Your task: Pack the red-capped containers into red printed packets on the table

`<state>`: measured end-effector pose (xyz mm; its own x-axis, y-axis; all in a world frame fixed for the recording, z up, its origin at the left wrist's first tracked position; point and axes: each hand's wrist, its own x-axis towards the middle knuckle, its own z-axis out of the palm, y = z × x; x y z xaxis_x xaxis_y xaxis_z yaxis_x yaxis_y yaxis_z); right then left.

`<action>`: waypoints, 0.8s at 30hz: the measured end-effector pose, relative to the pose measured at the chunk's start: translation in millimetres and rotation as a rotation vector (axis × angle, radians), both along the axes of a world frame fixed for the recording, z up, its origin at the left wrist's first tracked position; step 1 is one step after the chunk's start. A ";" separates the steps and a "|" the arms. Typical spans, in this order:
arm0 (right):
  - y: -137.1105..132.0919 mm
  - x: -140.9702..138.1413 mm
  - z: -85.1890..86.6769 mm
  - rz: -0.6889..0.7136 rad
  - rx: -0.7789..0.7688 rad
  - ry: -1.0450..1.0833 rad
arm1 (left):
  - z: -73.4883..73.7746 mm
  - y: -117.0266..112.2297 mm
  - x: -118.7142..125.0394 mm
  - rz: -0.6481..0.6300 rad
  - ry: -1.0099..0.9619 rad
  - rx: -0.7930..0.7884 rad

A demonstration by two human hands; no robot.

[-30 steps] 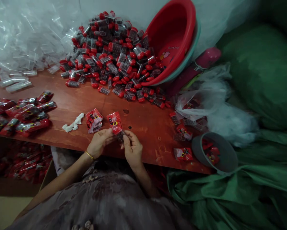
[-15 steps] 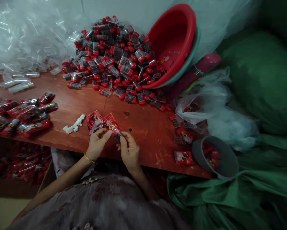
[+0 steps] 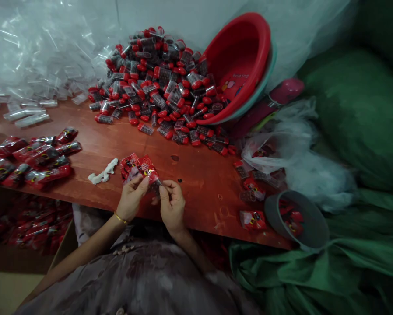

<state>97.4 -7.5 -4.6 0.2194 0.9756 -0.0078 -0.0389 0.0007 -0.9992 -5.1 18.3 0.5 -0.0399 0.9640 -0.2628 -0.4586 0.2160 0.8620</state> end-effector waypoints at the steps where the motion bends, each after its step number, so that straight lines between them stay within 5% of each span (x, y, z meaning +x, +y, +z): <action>1: -0.6 -0.3 1.4 -0.009 0.012 -0.041 | -1.3 -0.2 -0.6 -0.023 0.008 0.011; 6: 1.1 -2.9 2.0 -0.047 0.013 -0.089 | -2.8 -4.9 2.1 -0.052 0.046 -0.002; 10: 2.5 -5.5 2.6 0.031 -0.026 -0.012 | 4.8 -2.5 1.5 0.022 0.021 -0.026; 18: -1.3 -1.5 1.0 0.256 -0.036 0.001 | 17.9 11.7 -6.5 -0.101 -0.075 -0.092; 24: -5.7 0.2 -4.4 0.138 -0.009 -0.211 | 9.3 5.1 4.9 -0.126 -0.029 -0.031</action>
<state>97.6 -13.2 -9.0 0.0821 0.9965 0.0150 0.1715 0.0007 -0.9852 -0.2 23.3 9.7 0.0889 0.9525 -0.2914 -0.4510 0.2993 0.8408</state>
